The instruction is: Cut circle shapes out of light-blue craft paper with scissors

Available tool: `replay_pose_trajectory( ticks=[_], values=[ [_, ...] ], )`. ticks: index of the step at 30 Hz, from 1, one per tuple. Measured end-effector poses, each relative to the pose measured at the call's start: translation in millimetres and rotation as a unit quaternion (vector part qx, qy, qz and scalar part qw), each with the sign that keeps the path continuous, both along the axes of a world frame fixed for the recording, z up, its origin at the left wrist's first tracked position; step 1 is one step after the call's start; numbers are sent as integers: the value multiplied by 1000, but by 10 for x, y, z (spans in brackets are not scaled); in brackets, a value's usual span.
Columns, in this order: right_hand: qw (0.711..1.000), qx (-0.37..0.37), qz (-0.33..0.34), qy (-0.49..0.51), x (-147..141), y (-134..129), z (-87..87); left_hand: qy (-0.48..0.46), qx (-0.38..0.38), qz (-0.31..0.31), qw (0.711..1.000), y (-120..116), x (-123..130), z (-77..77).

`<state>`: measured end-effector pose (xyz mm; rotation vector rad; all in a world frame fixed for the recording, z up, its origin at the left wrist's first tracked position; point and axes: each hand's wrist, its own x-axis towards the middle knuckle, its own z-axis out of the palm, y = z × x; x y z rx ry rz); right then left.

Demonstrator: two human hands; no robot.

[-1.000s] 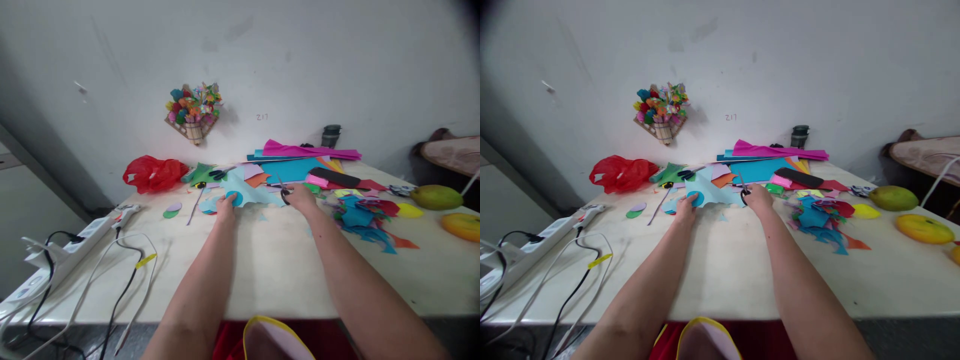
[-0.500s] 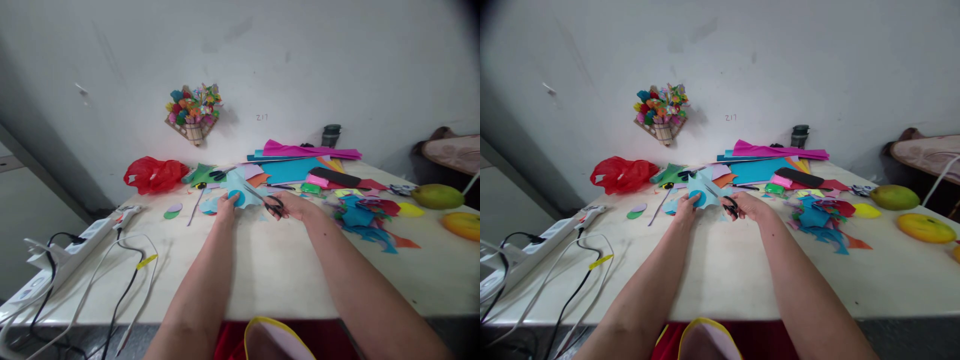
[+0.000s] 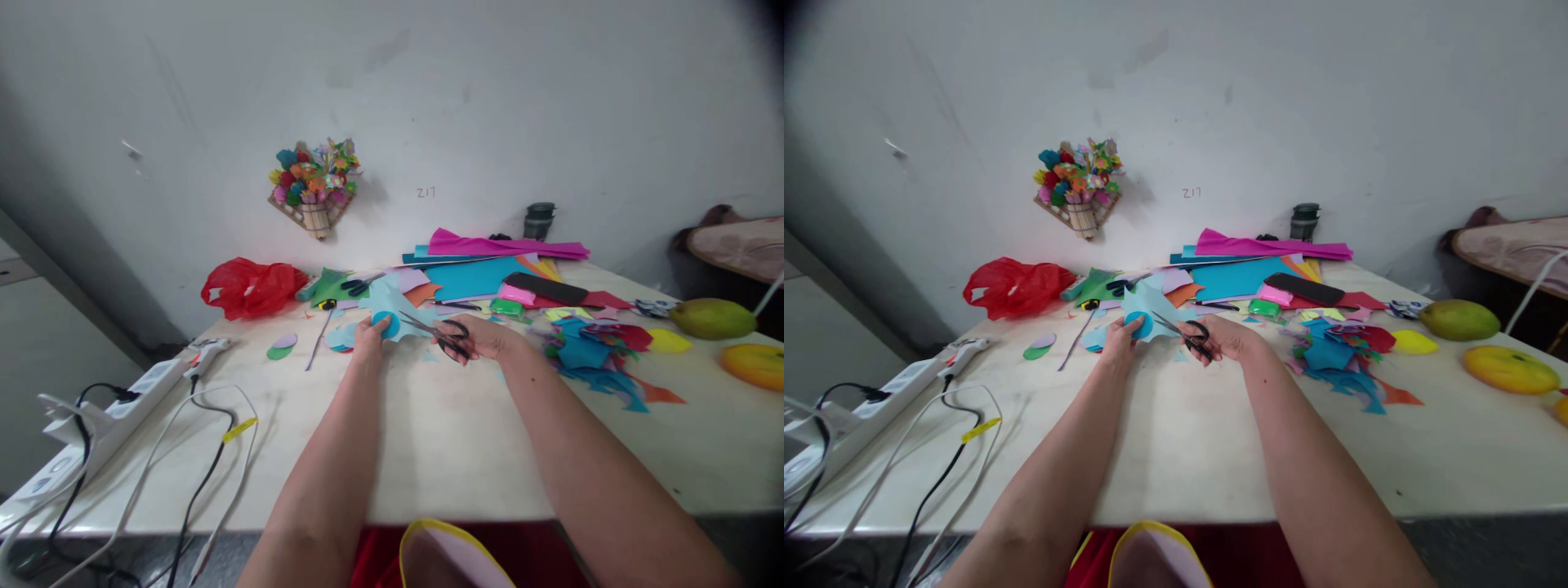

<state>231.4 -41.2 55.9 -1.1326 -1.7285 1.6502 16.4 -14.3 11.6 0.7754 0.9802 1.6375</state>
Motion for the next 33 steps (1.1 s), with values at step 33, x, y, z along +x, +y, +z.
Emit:
replay_pose_trajectory(
  ticks=[33],
  values=[
    [1000,21,5,-3,-118,61,-124,-89,-78,-3,993,77,79,4]
  ],
)
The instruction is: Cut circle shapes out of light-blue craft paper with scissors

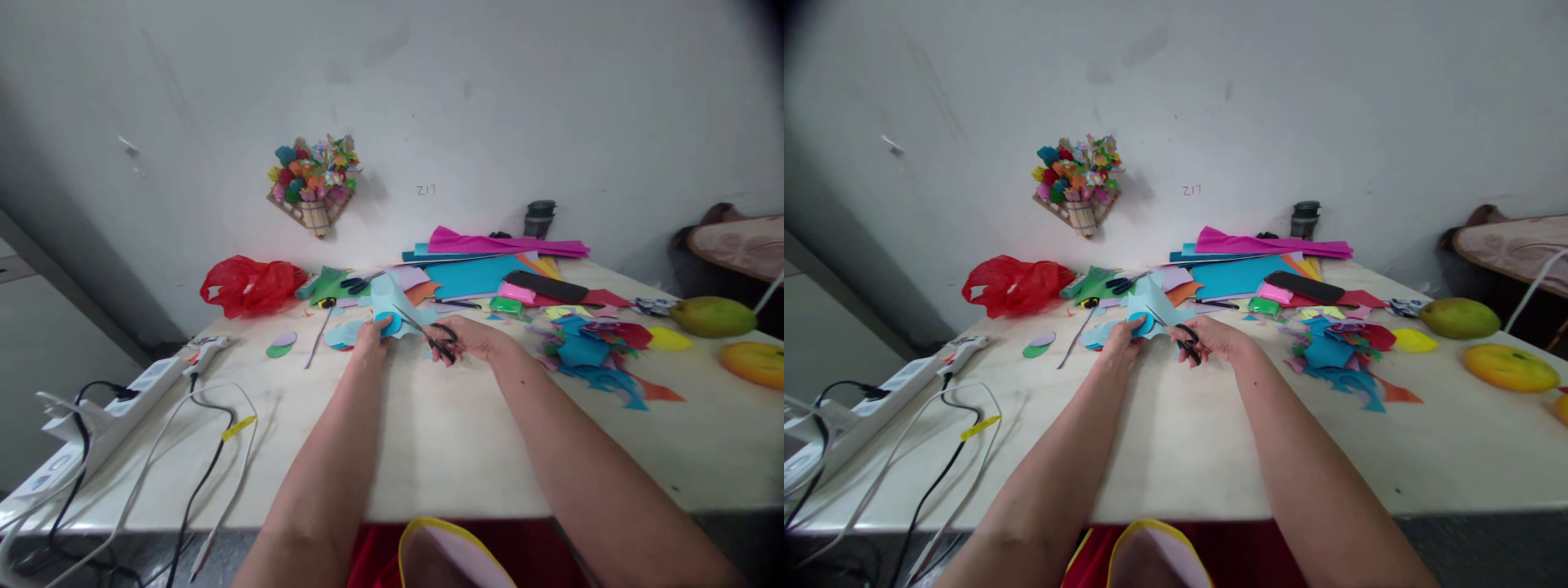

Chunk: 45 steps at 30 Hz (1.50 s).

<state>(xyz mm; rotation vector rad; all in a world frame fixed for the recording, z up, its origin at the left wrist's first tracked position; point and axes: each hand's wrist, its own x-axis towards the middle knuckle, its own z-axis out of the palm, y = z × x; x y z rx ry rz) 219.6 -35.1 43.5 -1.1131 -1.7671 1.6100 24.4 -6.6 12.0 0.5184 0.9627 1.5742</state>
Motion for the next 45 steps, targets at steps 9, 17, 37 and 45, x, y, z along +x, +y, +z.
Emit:
replay_pose_trajectory(
  ticks=[9,17,37,45],
  values=[
    [1000,-1,-20,-16,-28,-20,27,-11,-20,-3,1000,-33,17,43],
    [996,-18,-89,-3,-213,-45,-15,8,-38,-9,999,-49,68,64],
    [988,31,-153,11,-395,-36,-128,48,-36,-29,998,-52,68,80],
    [987,21,-160,15,-410,-62,-82,40,-37,-28,998,-13,16,43]
  ],
)
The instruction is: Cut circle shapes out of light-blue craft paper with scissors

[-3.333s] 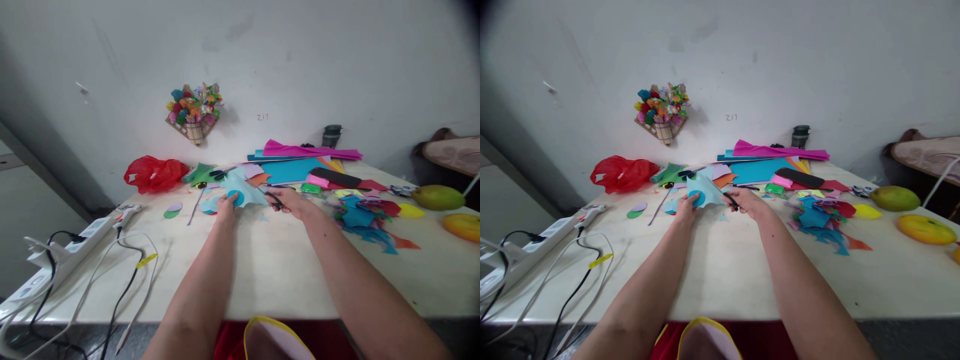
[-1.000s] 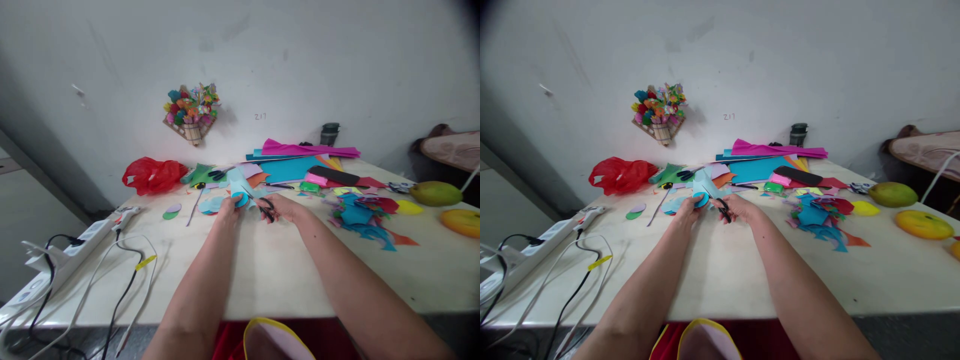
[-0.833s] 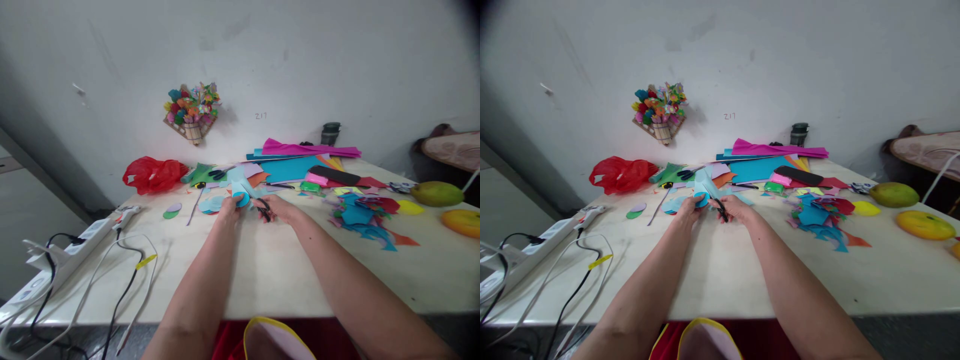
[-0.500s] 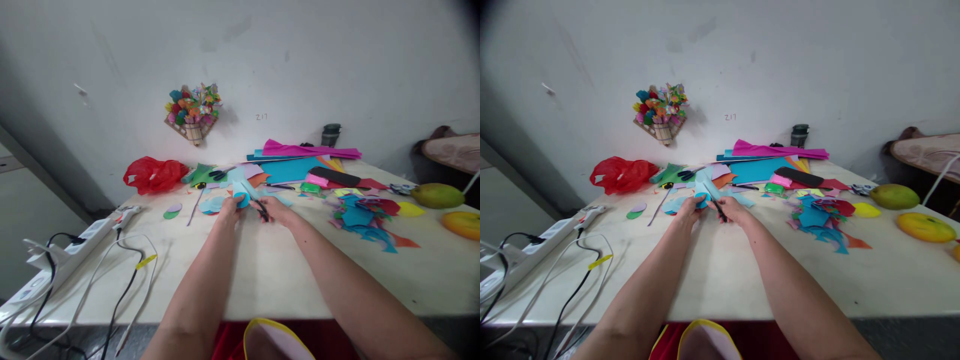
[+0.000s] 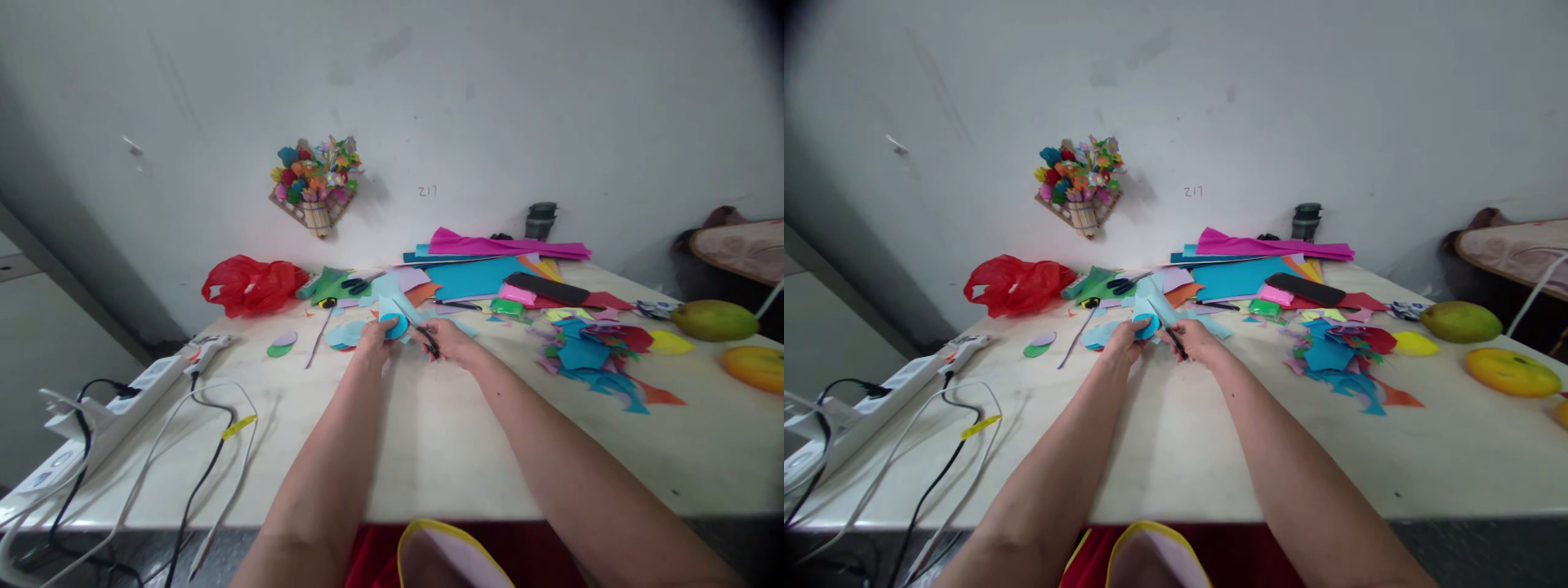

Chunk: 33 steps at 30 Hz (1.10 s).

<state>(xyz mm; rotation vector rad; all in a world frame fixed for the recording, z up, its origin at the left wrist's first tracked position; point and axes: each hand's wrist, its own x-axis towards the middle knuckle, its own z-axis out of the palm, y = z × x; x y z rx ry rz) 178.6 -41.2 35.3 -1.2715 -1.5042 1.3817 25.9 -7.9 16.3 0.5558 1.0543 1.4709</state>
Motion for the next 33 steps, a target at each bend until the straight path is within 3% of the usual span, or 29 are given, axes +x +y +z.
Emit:
replay_pose_trajectory(
  ticks=[7,13,22,33],
  values=[
    [1000,18,18,4,79,89,-93,13,20,-43,999,-24,79,-34],
    [1000,15,-1,-1,98,113,-115,29,23,-38,999,-66,163,-31],
    [999,8,-37,39,29,86,-57,23,29,-33,999,-15,116,-61],
    [998,30,-44,45,61,138,-86,55,44,-75,995,-15,99,-127]
  ],
)
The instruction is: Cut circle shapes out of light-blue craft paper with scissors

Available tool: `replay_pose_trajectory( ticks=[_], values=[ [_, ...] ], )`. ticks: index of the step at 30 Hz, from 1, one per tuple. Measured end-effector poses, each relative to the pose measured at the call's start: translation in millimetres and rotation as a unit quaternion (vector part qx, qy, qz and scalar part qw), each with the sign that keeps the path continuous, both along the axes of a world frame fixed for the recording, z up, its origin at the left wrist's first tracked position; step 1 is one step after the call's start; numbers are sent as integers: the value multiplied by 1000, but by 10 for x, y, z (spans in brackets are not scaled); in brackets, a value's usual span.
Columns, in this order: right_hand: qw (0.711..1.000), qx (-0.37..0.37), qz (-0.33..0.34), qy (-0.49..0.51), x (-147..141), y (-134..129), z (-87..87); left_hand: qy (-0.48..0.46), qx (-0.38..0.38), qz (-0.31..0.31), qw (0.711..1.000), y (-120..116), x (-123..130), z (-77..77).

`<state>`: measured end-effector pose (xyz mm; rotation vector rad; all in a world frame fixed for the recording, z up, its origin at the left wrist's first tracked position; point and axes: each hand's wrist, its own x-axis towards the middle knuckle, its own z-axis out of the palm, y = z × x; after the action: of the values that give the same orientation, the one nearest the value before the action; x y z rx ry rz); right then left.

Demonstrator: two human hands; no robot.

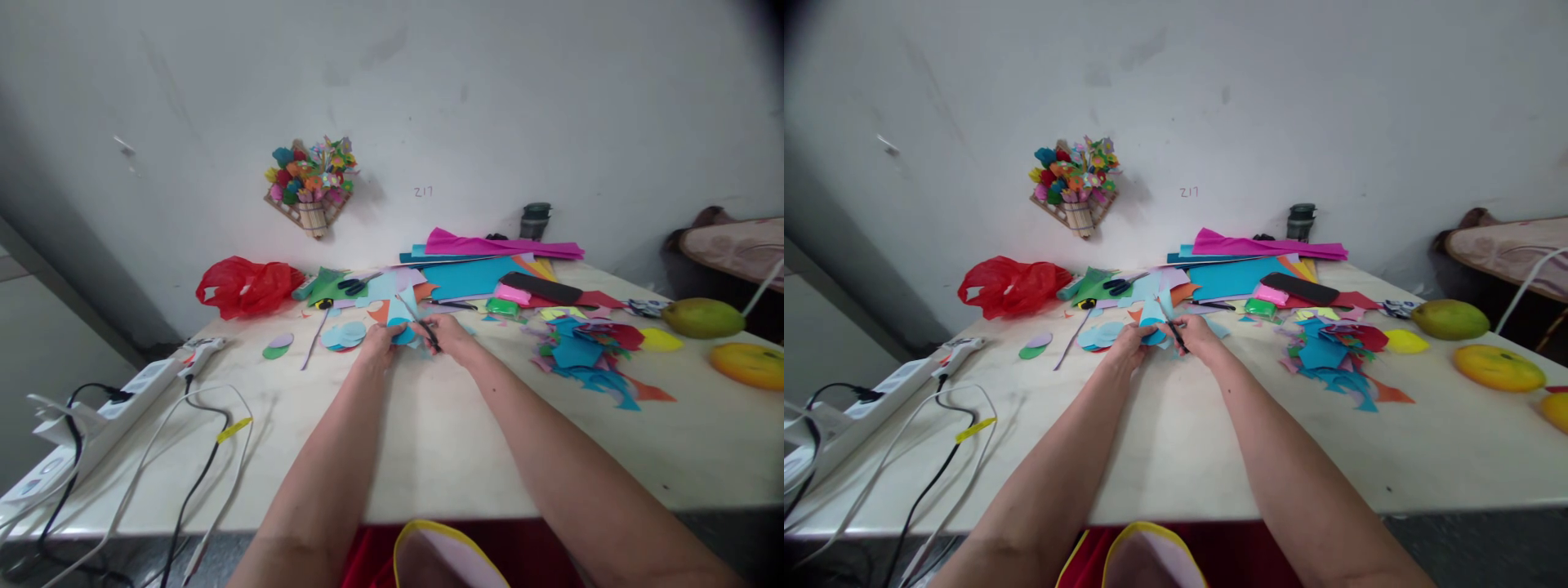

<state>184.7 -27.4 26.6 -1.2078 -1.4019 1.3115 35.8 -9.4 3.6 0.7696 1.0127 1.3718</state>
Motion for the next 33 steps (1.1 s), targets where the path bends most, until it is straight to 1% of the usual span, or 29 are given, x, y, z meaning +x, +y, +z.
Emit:
replay_pose_trajectory(
  ticks=[4,6,9,12,15,18,21,23,25,27,30,33],
  values=[
    [998,0,-55,20,-19,21,38,-1,3,-1,1000,16,-38,7],
    [996,1,-82,15,-8,53,30,-5,13,4,1000,27,-66,-4],
    [994,18,-112,-13,41,126,-27,-7,32,6,999,39,-104,-33],
    [988,58,-135,-39,118,204,-98,-1,53,-3,999,33,-129,-50],
    [976,98,-160,-113,207,246,-125,-8,68,-9,998,8,-142,-29],
    [949,111,-205,-213,275,240,-91,-37,82,-3,996,-18,-158,21],
    [925,123,-235,-270,296,211,-43,-59,96,13,994,-28,-185,74],
    [922,135,-236,-277,291,202,-35,-63,100,25,993,-26,-202,98],
    [926,142,-223,-268,281,210,-55,-66,102,31,992,-20,-210,109],
    [940,141,-199,-238,264,229,-92,-65,101,30,992,-15,-208,105],
    [969,121,-144,-160,223,245,-138,-53,99,19,994,-14,-193,88],
    [988,106,-87,-72,165,212,-132,-39,105,3,994,-23,-179,74]
  ],
)
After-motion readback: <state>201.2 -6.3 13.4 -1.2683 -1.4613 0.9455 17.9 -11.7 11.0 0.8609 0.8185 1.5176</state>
